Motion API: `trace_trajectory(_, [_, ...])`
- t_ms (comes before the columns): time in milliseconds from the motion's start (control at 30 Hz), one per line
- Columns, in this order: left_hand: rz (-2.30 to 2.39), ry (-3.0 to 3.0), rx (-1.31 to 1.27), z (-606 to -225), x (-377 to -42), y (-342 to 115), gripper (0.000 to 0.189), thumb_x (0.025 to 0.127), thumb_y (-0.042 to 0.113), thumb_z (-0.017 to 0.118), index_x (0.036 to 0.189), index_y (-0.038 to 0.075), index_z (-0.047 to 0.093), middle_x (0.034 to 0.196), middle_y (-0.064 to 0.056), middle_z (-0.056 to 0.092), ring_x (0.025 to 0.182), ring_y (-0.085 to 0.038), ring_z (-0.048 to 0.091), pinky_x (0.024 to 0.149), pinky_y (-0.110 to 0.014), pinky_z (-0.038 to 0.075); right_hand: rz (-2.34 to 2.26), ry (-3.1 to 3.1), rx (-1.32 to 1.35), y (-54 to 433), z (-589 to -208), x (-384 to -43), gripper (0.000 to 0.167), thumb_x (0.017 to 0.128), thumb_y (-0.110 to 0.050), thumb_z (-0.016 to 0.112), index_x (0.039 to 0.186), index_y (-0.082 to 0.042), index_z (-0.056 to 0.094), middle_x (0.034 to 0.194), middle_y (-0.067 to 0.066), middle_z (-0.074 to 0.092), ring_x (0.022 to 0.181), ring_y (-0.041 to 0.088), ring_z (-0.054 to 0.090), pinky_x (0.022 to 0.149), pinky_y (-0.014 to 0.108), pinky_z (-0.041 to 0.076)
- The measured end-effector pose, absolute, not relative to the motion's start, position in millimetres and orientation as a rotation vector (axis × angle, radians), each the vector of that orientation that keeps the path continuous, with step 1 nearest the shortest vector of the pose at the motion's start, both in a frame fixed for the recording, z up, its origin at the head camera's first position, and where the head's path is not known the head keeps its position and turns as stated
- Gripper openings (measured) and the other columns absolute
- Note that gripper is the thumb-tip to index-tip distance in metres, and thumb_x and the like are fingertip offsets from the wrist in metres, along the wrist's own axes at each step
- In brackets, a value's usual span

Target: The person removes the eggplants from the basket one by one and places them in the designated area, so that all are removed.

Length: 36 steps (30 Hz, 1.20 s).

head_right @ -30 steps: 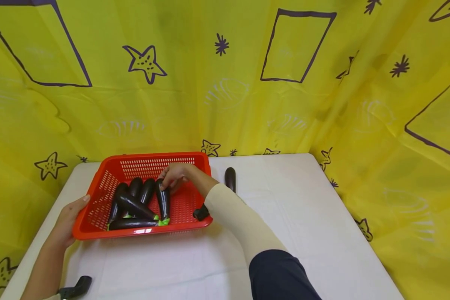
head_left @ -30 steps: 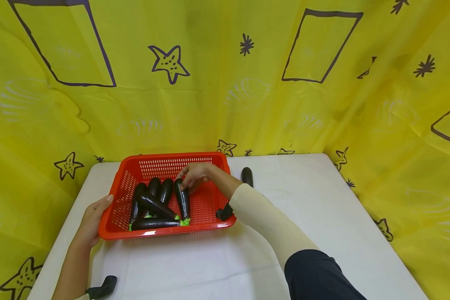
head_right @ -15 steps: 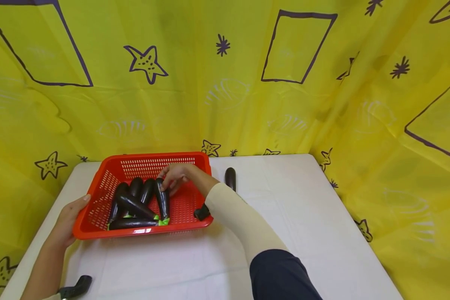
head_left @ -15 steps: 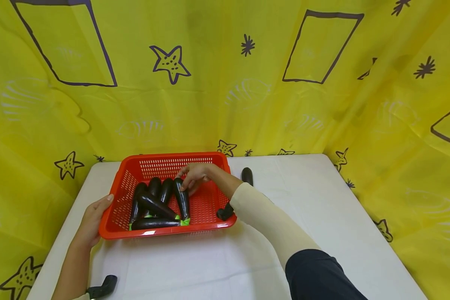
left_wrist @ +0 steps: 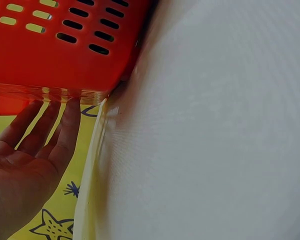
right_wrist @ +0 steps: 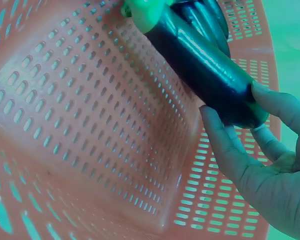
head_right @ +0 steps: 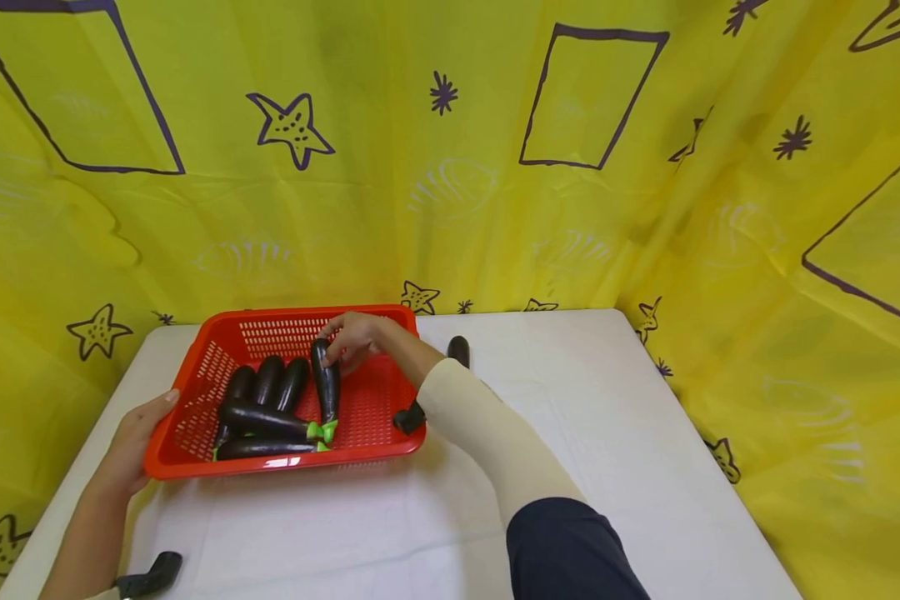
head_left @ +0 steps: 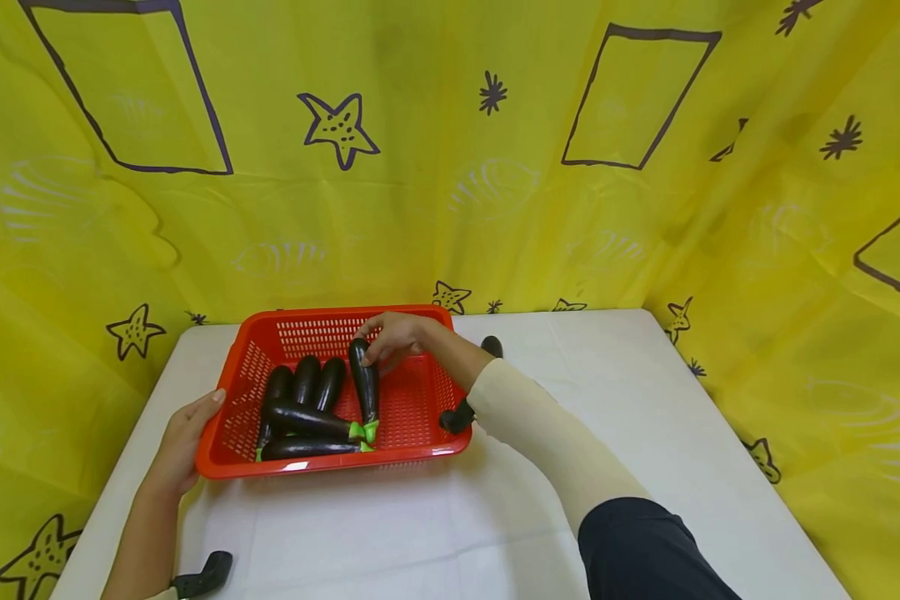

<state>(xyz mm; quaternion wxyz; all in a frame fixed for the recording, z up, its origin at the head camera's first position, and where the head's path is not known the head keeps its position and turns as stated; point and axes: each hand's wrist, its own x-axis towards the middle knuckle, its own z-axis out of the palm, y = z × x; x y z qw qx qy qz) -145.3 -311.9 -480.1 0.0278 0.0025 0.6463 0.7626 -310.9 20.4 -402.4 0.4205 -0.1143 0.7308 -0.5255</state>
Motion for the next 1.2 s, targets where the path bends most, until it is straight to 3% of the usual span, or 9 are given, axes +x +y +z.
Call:
trace_trajectory(100, [2.344,1.994,0.011,-479.8,-144.6,-312.8,0.027,0.115,0.026,0.044,0.111,0.035,0.070,0.106,0.007,0.075,0.090,-0.013,0.075,0.072,-0.032,0.064,-1.333,1.833,-0.293,20.8,-400.4,-311.0,0.048,0.092,0.013,0.070,0.137,0.003,0.056,0.110,0.017,0.062,0.091,0.030,0.068,0.101,0.064,0.050])
trace_trajectory(200, [2.342,2.001,0.026,-479.7,-144.6,-313.2,0.025,0.115,0.026,0.044,0.117,0.030,0.068,0.106,0.006,0.075,0.090,-0.013,0.075,0.073,-0.032,0.064,-1.342,1.839,-0.298,21.6,-397.6,-310.6,0.050,0.093,0.012,0.070,0.140,0.003,0.054,0.112,0.017,0.062,0.092,0.030,0.067,0.101,0.063,0.051])
trace_trajectory(300, [2.336,2.018,0.033,-480.0,-144.7,-312.8,0.026,0.115,0.026,0.044,0.131,0.019,0.063,0.107,0.007,0.075,0.091,-0.013,0.075,0.073,-0.032,0.064,-1.360,1.839,-0.298,23.7,-394.2,-310.1,0.052,0.093,0.012,0.069,0.142,0.003,0.054,0.113,0.018,0.062,0.092,0.030,0.067,0.102,0.064,0.050])
trace_trajectory(400, [2.323,2.043,0.035,-479.8,-144.2,-311.4,0.044,0.115,0.026,0.044,0.150,0.000,0.046,0.109,0.010,0.074,0.093,-0.011,0.074,0.074,-0.031,0.064,-1.381,1.828,-0.301,26.4,-390.4,-308.7,0.053,0.093,0.012,0.069,0.142,0.003,0.053,0.115,0.018,0.061,0.093,0.030,0.067,0.104,0.065,0.048])
trace_trajectory(533, [2.316,2.075,0.029,-478.6,-144.1,-309.5,0.064,0.115,0.026,0.044,0.156,-0.018,0.021,0.111,0.013,0.073,0.093,-0.009,0.074,0.074,-0.029,0.063,-1.396,1.828,-0.324,30.9,-385.5,-305.9,0.052,0.093,0.012,0.068,0.142,0.004,0.053,0.115,0.019,0.061,0.094,0.031,0.067,0.104,0.065,0.047])
trace_trajectory(700, [2.347,2.045,0.011,-477.2,-145.0,-308.6,0.054,0.114,0.025,0.046,0.155,-0.008,0.033,0.110,0.012,0.073,0.094,-0.009,0.073,0.075,-0.028,0.063,-1.399,1.842,-0.332,38.0,-383.0,-302.5,0.052,0.093,0.010,0.069,0.142,0.003,0.053,0.117,0.020,0.061,0.095,0.030,0.067,0.105,0.065,0.047])
trace_trajectory(833, [2.390,1.969,0.004,-478.2,-144.9,-310.1,0.029,0.114,0.023,0.046,0.139,0.020,0.059,0.113,0.011,0.073,0.095,-0.011,0.073,0.076,-0.030,0.063,-1.412,1.834,-0.313,43.4,-384.0,-300.8,0.051,0.094,0.009,0.068,0.142,0.002,0.054,0.118,0.020,0.061,0.096,0.030,0.066,0.105,0.064,0.048])
trace_trajectory(933, [2.408,1.916,0.005,-476.8,-145.0,-310.4,0.024,0.114,0.024,0.047,0.125,0.032,0.066,0.114,0.010,0.073,0.097,-0.011,0.073,0.077,-0.031,0.064,-1.422,1.841,-0.309,48.5,-382.9,-298.7,0.050,0.094,0.007,0.068,0.142,0.001,0.055,0.120,0.020,0.061,0.097,0.030,0.066,0.105,0.064,0.048])
trace_trajectory(1200, [2.398,1.865,-0.049,-471.3,-146.1,-306.4,0.026,0.110,0.017,0.055,0.132,0.027,0.065,0.119,0.006,0.071,0.101,-0.015,0.073,0.081,-0.035,0.063,-1.488,1.860,-0.276,62.8,-381.5,-295.9,0.050,0.095,0.004,0.067,0.143,0.001,0.054,0.117,0.019,0.062,0.095,0.028,0.066,0.105,0.064,0.047])
